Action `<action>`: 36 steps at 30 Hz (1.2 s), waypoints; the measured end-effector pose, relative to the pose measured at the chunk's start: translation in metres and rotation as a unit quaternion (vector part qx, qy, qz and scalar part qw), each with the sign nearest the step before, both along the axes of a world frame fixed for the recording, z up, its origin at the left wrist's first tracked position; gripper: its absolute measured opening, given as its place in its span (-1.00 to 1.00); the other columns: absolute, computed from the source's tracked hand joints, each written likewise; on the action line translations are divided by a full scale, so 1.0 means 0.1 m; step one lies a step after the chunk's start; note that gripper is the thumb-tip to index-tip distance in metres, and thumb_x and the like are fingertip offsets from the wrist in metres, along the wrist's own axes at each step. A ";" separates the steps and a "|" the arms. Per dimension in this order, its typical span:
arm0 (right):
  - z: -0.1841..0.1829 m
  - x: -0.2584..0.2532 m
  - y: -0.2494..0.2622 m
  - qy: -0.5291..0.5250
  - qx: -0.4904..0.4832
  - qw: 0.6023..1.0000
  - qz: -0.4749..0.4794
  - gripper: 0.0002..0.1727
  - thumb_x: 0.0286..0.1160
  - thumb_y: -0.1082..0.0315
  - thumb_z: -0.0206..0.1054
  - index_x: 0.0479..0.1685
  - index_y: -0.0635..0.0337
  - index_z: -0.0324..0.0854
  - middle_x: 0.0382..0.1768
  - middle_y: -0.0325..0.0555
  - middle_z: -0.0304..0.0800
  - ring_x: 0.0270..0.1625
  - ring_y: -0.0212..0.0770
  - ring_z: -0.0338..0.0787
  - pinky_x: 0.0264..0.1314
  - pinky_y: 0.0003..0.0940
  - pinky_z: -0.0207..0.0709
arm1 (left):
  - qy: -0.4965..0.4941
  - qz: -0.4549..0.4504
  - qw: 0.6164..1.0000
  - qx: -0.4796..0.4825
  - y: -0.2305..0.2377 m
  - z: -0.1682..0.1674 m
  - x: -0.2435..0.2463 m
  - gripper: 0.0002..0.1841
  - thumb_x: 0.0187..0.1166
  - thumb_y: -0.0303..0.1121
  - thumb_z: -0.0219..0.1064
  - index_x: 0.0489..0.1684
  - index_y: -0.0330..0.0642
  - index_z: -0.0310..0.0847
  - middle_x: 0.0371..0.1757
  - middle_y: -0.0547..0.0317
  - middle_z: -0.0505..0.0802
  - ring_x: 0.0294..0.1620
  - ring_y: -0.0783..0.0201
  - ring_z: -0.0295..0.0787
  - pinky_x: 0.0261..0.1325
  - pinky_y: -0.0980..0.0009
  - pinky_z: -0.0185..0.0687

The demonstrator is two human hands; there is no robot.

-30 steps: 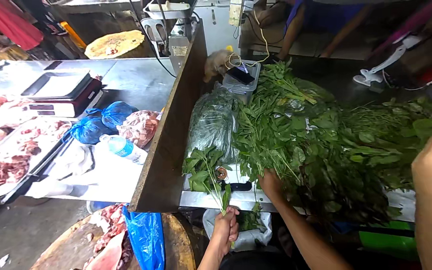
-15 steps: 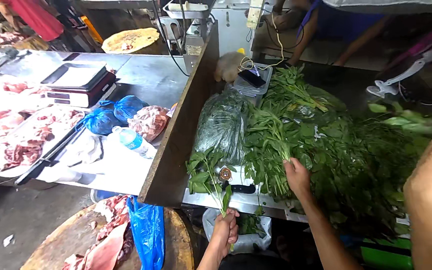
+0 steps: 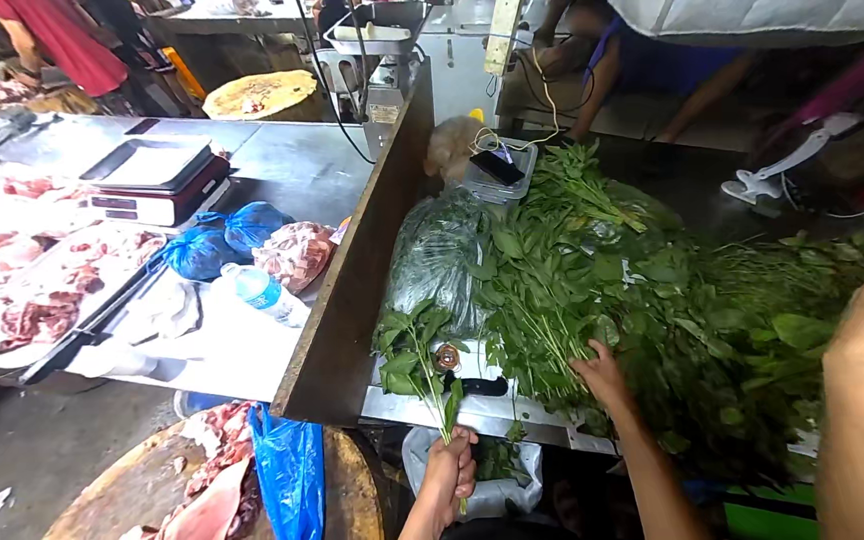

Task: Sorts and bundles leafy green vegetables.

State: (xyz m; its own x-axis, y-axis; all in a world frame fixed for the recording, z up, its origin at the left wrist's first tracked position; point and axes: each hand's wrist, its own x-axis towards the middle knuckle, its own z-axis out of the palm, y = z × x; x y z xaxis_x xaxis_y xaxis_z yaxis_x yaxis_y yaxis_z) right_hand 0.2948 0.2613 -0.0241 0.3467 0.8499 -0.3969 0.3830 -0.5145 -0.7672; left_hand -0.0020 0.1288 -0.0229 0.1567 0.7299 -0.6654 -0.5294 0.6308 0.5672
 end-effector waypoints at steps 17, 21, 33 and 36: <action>0.17 -0.14 -0.10 0.069 0.113 0.991 0.015 -0.70 0.66 0.40 0.30 0.26 0.32 0.69 0.17 0.12 0.80 0.17 -0.11 0.79 0.31 -0.13 0.61 | 0.007 -0.026 1.000 0.008 0.08 0.04 0.05 -0.69 0.90 -0.32 -0.12 -0.15 -0.19 0.54 -0.79 0.40 0.34 -0.90 0.52 0.18 -0.85 0.62 0.17; 0.16 -0.09 -0.18 0.233 0.146 0.961 -0.039 -0.67 0.72 0.43 0.18 0.35 0.34 0.62 -0.02 -0.03 0.78 -0.15 -0.26 0.77 -0.08 -0.34 0.70 | -0.008 -0.016 1.000 0.005 0.06 0.02 0.03 -0.70 0.90 -0.33 -0.10 -0.14 -0.21 0.55 -0.80 0.39 0.34 -0.91 0.52 0.19 -0.87 0.62 0.18; 0.29 -0.18 -0.33 0.484 0.202 0.851 -0.042 -0.60 0.81 0.39 -0.17 0.52 0.08 0.32 -0.55 -0.40 0.47 -0.73 -0.54 0.37 -0.72 -0.67 0.33 | -0.004 -0.029 0.999 0.040 0.20 0.19 0.12 -0.75 0.87 -0.35 0.00 -0.10 -0.22 0.59 -0.78 0.40 0.34 -0.89 0.53 0.20 -0.84 0.62 0.19; 0.33 -0.32 -0.44 0.538 0.208 0.817 0.008 -0.69 0.80 0.30 -0.07 0.39 -0.03 0.38 -0.54 -0.40 0.54 -0.68 -0.51 0.46 -0.64 -0.63 0.41 | 0.001 -0.028 0.997 0.073 0.30 0.30 0.19 -0.78 0.83 -0.38 0.07 -0.06 -0.25 0.64 -0.78 0.40 0.37 -0.88 0.54 0.21 -0.82 0.63 0.19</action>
State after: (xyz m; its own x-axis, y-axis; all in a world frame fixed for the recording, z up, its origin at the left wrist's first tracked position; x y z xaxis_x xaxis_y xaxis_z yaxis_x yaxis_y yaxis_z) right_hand 0.2629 0.2177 0.0086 -0.0253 0.9896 -0.1413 -0.6240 -0.1261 -0.7712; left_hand 0.0170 0.1586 0.0073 0.1993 0.8090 -0.5530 -0.4942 0.5703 0.6562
